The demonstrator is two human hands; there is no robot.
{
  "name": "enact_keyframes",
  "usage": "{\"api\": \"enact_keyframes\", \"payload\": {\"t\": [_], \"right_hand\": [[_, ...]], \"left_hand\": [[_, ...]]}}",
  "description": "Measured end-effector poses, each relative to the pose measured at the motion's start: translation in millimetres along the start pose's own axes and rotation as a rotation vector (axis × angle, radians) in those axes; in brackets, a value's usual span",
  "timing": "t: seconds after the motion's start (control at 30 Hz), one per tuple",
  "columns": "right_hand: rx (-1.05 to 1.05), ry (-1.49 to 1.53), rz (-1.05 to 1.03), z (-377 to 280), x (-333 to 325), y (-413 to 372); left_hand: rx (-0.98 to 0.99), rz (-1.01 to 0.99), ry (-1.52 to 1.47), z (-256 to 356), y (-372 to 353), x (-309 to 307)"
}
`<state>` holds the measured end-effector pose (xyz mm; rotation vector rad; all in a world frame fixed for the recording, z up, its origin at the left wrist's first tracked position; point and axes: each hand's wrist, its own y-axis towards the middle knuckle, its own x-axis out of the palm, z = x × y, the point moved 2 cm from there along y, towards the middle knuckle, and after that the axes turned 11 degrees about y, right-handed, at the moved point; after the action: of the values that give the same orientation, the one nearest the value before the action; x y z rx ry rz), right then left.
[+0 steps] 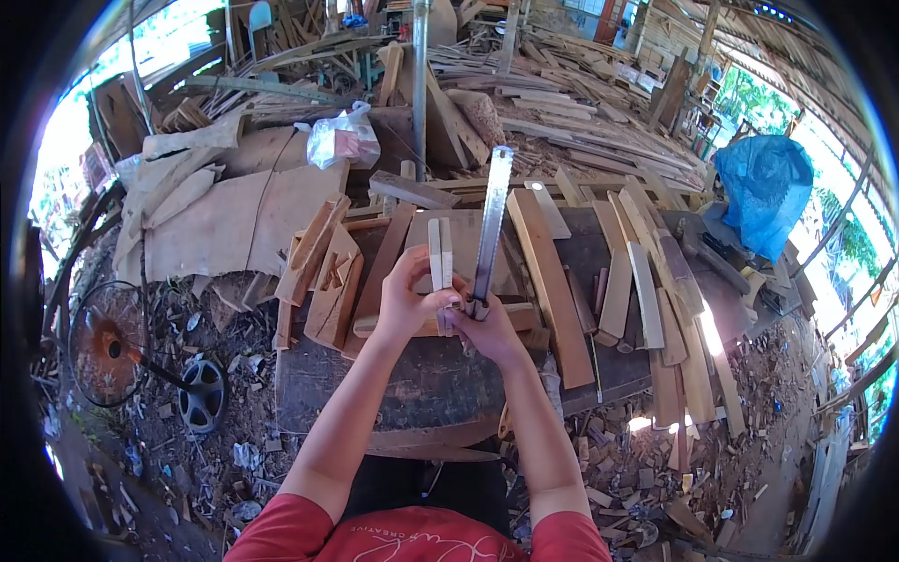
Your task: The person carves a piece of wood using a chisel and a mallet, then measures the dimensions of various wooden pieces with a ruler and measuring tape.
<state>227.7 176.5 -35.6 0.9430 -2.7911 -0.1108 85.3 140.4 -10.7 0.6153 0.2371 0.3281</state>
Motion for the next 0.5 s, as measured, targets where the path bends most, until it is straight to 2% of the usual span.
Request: {"api": "enact_keyframes", "payload": {"t": [0.23, 0.27, 0.33, 0.5], "right_hand": [[0.069, -0.044, 0.056, -10, 6, -4], [0.037, -0.044, 0.048, -10, 6, -4], [-0.023, 0.007, 0.052, -11, 11, -5], [-0.027, -0.097, 0.098, -10, 14, -6]], "left_hand": [[0.047, -0.039, -0.104, 3, -3, -1], [-0.087, -0.133, -0.168, 1, -3, -3], [-0.113, -0.177, -0.248, 3, -2, -4], [-0.06, -0.163, -0.181, 0, 0, -6]]}}
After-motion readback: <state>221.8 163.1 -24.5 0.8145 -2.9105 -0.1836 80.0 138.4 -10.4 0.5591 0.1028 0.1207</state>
